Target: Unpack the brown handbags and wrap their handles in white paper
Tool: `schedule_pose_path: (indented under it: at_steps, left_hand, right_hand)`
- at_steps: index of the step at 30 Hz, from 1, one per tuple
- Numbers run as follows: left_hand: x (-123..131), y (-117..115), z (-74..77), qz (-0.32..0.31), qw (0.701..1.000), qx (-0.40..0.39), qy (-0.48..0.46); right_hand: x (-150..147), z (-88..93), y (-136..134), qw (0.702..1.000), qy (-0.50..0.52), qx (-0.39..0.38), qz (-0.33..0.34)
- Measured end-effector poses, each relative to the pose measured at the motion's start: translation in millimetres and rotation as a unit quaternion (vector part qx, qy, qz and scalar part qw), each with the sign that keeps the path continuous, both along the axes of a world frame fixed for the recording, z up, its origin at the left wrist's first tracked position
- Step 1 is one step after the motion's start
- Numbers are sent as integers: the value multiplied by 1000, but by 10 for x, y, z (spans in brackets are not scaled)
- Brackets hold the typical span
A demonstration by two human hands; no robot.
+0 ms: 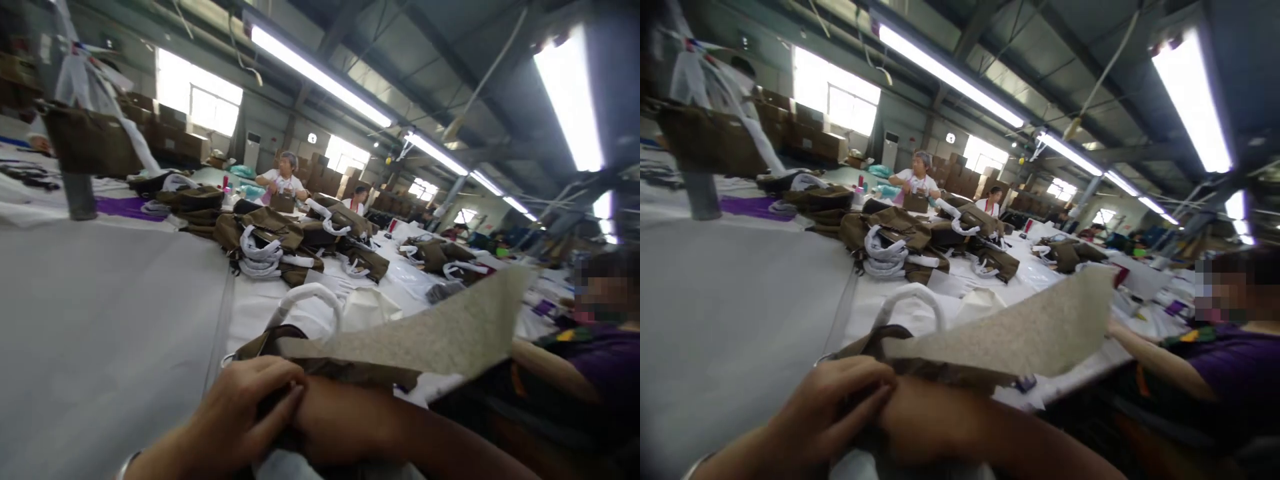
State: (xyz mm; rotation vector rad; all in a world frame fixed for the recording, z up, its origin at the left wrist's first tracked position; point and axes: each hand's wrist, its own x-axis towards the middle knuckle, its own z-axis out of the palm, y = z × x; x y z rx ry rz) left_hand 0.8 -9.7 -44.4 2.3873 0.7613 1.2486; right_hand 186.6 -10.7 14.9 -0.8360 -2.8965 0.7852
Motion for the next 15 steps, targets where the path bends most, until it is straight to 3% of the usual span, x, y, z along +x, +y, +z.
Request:
schedule_pose_path:
  at_steps: [3,5,6,7,9,11,13,15]
  left_hand:
    - [72,113,55,31,999,20,39]
    - [200,151,115,3,997,68,46]
    - [285,147,168,-33,995,87,42]
    - [382,126,237,-80,991,98,41]
    - [597,61,411,-165,979,102,60]
    - [822,18,582,-183,972,117,96]
    - [1032,50,696,-133,973,133,132]
    - [1205,157,730,-79,975,110,174]
  right_hand:
    - [459,340,-369,996,75,1,-53]
    - [924,350,-638,977,137,-2,-165]
    - [1172,269,-741,940,177,40,-288]
    - [1411,138,-807,884,203,80,-414]
    - [1799,-211,-807,773,225,111,-583]
    - [2002,-552,-650,709,309,47,-632]
    - [2006,-771,-408,690,401,-40,-601]
    - [1865,-830,-168,676,470,-98,-559]
